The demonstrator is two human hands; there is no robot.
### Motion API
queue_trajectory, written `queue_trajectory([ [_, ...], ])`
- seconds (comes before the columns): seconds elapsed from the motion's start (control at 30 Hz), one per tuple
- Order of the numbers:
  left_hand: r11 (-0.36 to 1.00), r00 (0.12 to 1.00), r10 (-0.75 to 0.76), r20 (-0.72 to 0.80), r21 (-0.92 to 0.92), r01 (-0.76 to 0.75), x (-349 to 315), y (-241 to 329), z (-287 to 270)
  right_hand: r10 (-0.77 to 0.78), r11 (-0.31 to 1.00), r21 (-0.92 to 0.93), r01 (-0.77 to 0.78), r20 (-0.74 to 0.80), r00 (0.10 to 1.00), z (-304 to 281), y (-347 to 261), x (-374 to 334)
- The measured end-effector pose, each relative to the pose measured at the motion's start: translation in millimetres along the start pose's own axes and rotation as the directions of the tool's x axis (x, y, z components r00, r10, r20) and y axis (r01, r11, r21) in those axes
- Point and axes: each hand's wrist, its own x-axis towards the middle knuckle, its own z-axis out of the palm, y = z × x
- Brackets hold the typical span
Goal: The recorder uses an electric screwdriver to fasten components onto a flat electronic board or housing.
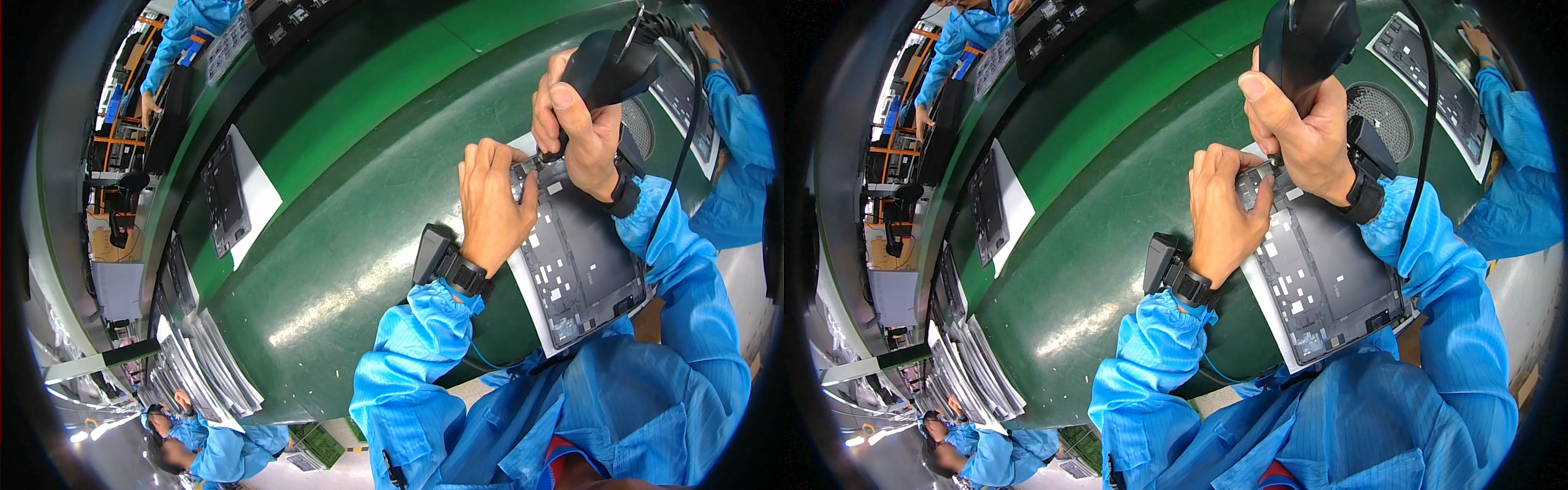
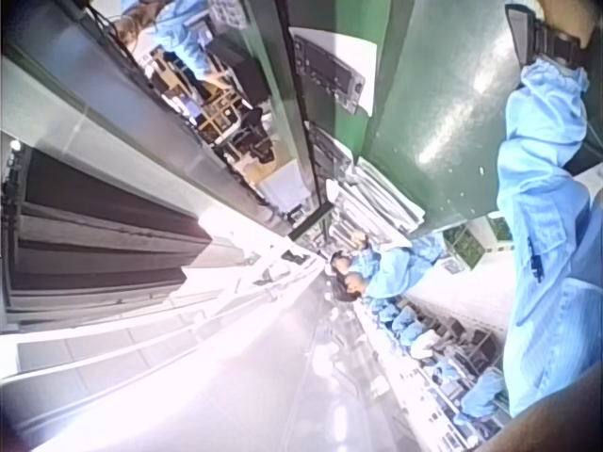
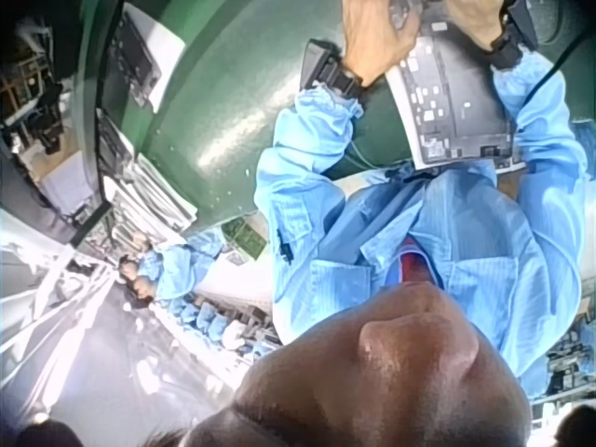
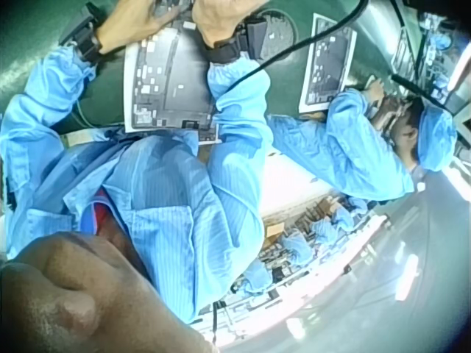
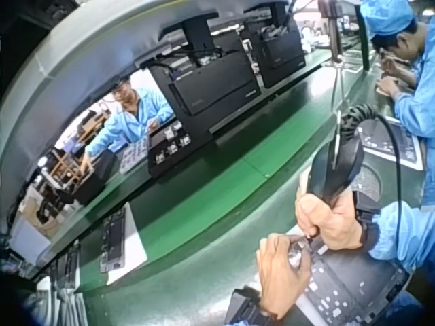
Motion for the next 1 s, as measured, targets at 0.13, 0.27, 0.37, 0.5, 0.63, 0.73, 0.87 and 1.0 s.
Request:
queue_trajectory([
  [0.13,0.999,1.0,0.018,-0.005,-0.028,-0.018,1,2,4,0.047,0.999,-0.014,-0.047,-0.045,0.998,-1,-11,3],
  [0.27,0.999,0.999,0.034,-0.021,0.043,-0.033,-3,-5,-4,-0.23,0.954,-0.221,0.201,-0.114,0.967,-54,-39,29],
  [0.37,0.999,0.999,0.033,0.013,0.035,-0.034,0,5,-1,-0.228,0.947,-0.283,0.15,-0.267,0.936,-140,-46,38],
  [0.5,0.999,1.0,0.011,0.027,0.042,-0.012,2,7,0,-0.277,0.941,-0.273,0.198,-0.292,0.915,-158,-43,35],
  [0.63,0.999,0.999,-0.003,0.041,0.045,0.001,3,8,1,-0.268,0.912,-0.376,0.167,-0.235,0.934,-169,-37,31],
  [0.73,0.999,0.999,-0.01,0.048,0.043,0.008,4,8,-1,-0.264,0.917,-0.36,0.173,-0.221,0.939,-168,-38,32],
  [0.87,0.999,0.999,-0.012,0.047,0.042,0.01,4,8,-2,-0.26,0.915,-0.372,0.157,-0.244,0.934,-165,-36,32],
  [1.0,0.999,0.999,-0.007,0.039,0.042,0.006,3,8,-1,-0.24,0.926,-0.35,0.141,-0.258,0.936,-160,-35,30],
])
